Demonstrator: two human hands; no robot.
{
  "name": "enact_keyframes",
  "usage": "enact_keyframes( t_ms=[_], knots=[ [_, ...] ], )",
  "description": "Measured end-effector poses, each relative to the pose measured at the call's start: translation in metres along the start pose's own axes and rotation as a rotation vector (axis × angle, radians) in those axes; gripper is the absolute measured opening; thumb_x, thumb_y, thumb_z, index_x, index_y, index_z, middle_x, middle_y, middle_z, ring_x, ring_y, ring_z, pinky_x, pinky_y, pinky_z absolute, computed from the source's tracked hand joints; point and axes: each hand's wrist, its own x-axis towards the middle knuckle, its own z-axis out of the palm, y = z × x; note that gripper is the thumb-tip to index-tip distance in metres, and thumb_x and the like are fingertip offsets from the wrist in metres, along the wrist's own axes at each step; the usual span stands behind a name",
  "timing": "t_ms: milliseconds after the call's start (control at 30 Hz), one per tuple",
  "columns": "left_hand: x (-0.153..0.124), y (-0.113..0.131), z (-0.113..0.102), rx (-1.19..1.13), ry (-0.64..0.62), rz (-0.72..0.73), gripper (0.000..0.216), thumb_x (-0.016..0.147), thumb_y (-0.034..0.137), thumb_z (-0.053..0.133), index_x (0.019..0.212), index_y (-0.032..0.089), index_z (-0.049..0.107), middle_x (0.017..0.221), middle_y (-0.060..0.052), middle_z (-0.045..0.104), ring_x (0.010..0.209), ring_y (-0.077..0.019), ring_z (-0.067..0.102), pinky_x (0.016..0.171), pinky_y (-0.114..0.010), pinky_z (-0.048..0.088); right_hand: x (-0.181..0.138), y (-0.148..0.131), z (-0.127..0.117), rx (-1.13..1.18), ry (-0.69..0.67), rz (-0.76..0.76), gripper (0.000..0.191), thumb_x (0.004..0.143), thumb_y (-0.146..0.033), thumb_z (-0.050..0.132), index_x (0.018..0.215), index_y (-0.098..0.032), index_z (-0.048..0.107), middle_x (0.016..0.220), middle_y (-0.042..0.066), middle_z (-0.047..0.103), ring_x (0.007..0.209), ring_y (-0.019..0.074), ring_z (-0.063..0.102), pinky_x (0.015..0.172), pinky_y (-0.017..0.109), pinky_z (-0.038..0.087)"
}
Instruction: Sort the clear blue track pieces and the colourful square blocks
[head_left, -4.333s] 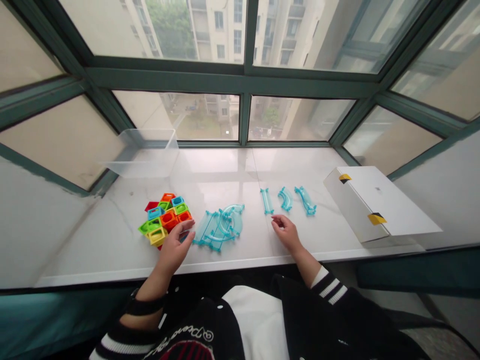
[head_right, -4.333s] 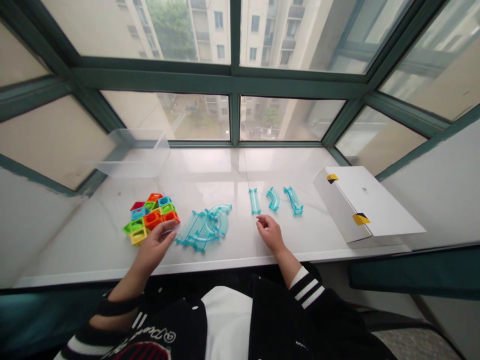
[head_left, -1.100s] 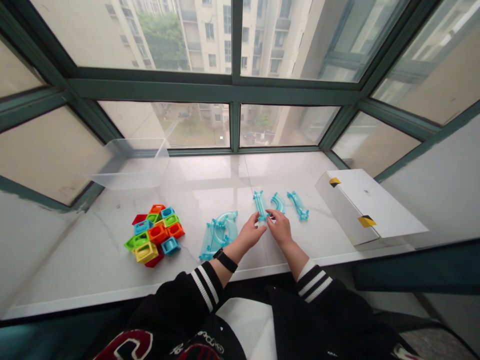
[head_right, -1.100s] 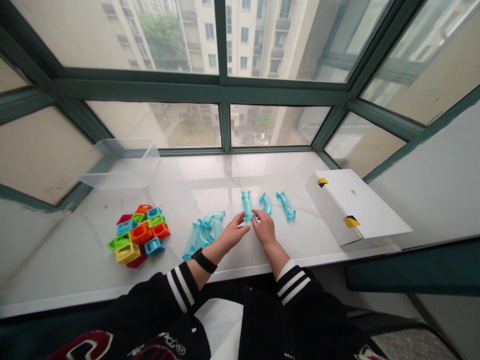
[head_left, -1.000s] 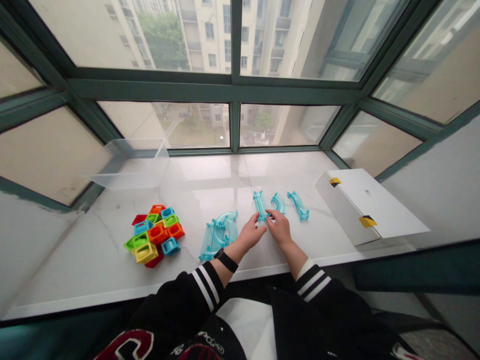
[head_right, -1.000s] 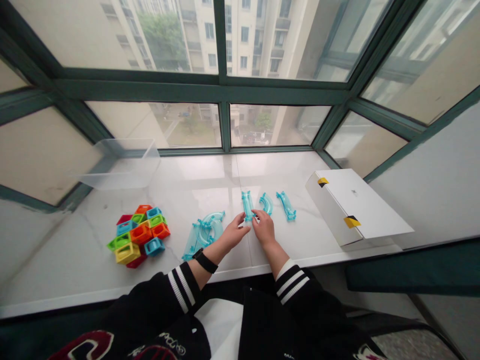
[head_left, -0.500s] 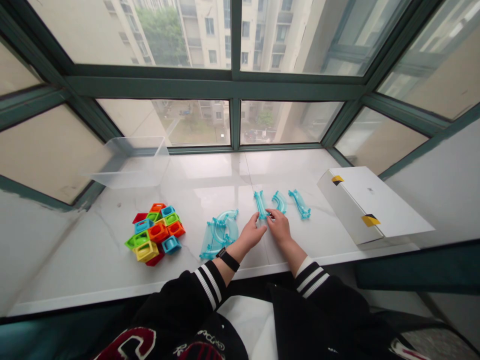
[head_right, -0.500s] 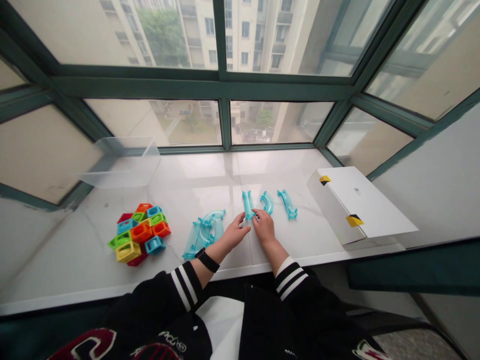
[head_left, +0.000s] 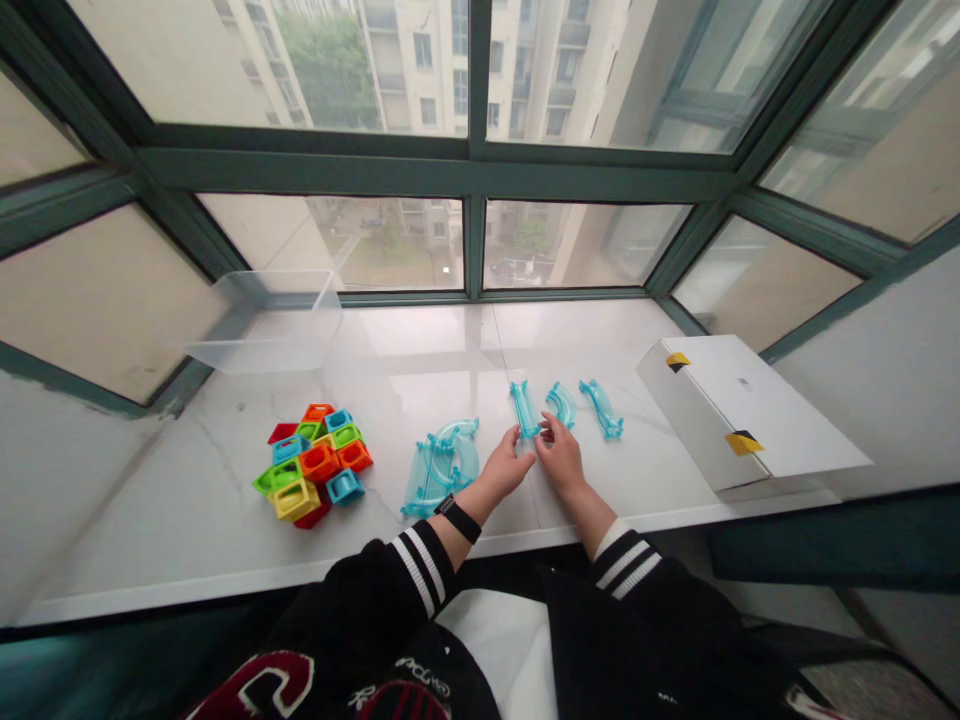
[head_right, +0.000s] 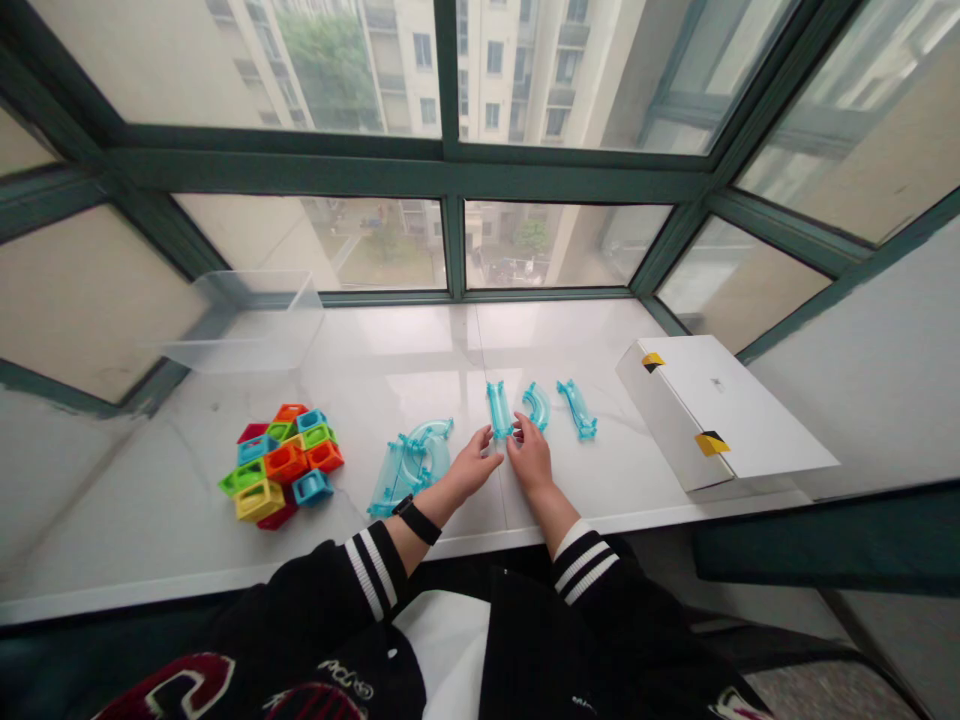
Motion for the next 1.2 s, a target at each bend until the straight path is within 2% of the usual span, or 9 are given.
enact_keyframes(
  t_ms=[100,233,567,733,867,967,1033,1200],
  knots=[
    [0.002,-0.004,0.0,-0.004,0.005,-0.004,0.082,0.082,0.023,0.075,0.157,0.013,0.043,0.164,-0.022,0.046,0.153,-0.0352,0.043,0.127,-0.05,0.035,-0.007,0.001,0.002,0.013,0.012,0.023,0.047,0.088,-0.027,0.057,0.134,-0.018,0.066,0.116,0.013,0.074,0.093,0.0239,0.073,0.091,0.043,0.063],
    [0.004,-0.009,0.0,-0.017,0.009,-0.005,0.084,0.081,0.027,0.078,0.157,0.016,0.043,0.165,-0.021,0.045,0.153,-0.0348,0.043,0.128,-0.049,0.034,-0.01,0.0,0.002,0.009,0.013,0.01,0.04,0.089,-0.027,0.057,0.126,-0.018,0.07,0.115,0.014,0.075,0.094,0.025,0.073,0.092,0.044,0.063],
    [0.004,-0.011,0.001,-0.003,0.005,-0.006,0.084,0.083,0.026,0.076,0.158,0.013,0.041,0.165,-0.023,0.044,0.153,-0.0352,0.045,0.126,-0.05,0.036,-0.013,0.002,0.002,0.028,0.009,0.011,0.039,0.09,-0.028,0.056,0.125,-0.019,0.07,0.116,0.014,0.074,0.097,0.0258,0.074,0.095,0.046,0.063],
    [0.002,-0.007,0.001,0.005,-0.004,0.003,0.082,0.081,0.025,0.076,0.156,0.017,0.045,0.164,-0.019,0.046,0.153,-0.0347,0.044,0.127,-0.049,0.036,-0.014,0.004,0.003,0.032,0.014,0.011,0.04,0.089,-0.027,0.057,0.126,-0.019,0.07,0.117,0.014,0.074,0.098,0.0265,0.074,0.095,0.047,0.063],
    [-0.005,0.007,-0.003,0.055,-0.025,0.024,0.079,0.083,0.024,0.074,0.156,0.018,0.046,0.164,-0.02,0.047,0.15,-0.0364,0.048,0.123,-0.052,0.041,-0.016,0.007,0.004,0.076,0.017,0.019,0.044,0.089,-0.027,0.058,0.131,-0.02,0.066,0.124,0.015,0.071,0.101,0.026,0.073,0.097,0.048,0.062],
    [-0.016,0.024,-0.017,0.066,-0.021,0.053,0.073,0.085,0.025,0.073,0.154,0.017,0.05,0.162,-0.021,0.049,0.143,-0.0359,0.054,0.116,-0.052,0.049,-0.02,0.008,0.004,0.141,0.045,0.04,0.046,0.09,-0.03,0.059,0.135,-0.021,0.063,0.127,0.015,0.068,0.104,0.0255,0.073,0.098,0.048,0.063],
    [-0.026,0.036,-0.034,0.067,-0.013,0.12,0.065,0.086,0.026,0.072,0.148,0.019,0.055,0.158,-0.02,0.052,0.138,-0.0331,0.059,0.112,-0.05,0.053,-0.024,0.009,0.002,0.172,0.068,0.045,0.044,0.09,-0.032,0.06,0.133,-0.02,0.062,0.124,0.015,0.068,0.105,0.0256,0.072,0.098,0.047,0.063],
    [-0.062,0.054,-0.102,0.136,0.097,0.221,0.047,0.09,0.033,0.067,0.136,0.023,0.064,0.137,-0.014,0.069,0.12,-0.0255,0.07,0.103,-0.045,0.058,-0.036,0.008,-0.009,0.184,0.058,0.044,0.033,0.09,-0.033,0.061,0.12,-0.02,0.066,0.115,0.014,0.07,0.1,0.0258,0.073,0.094,0.047,0.063]
  ],
)
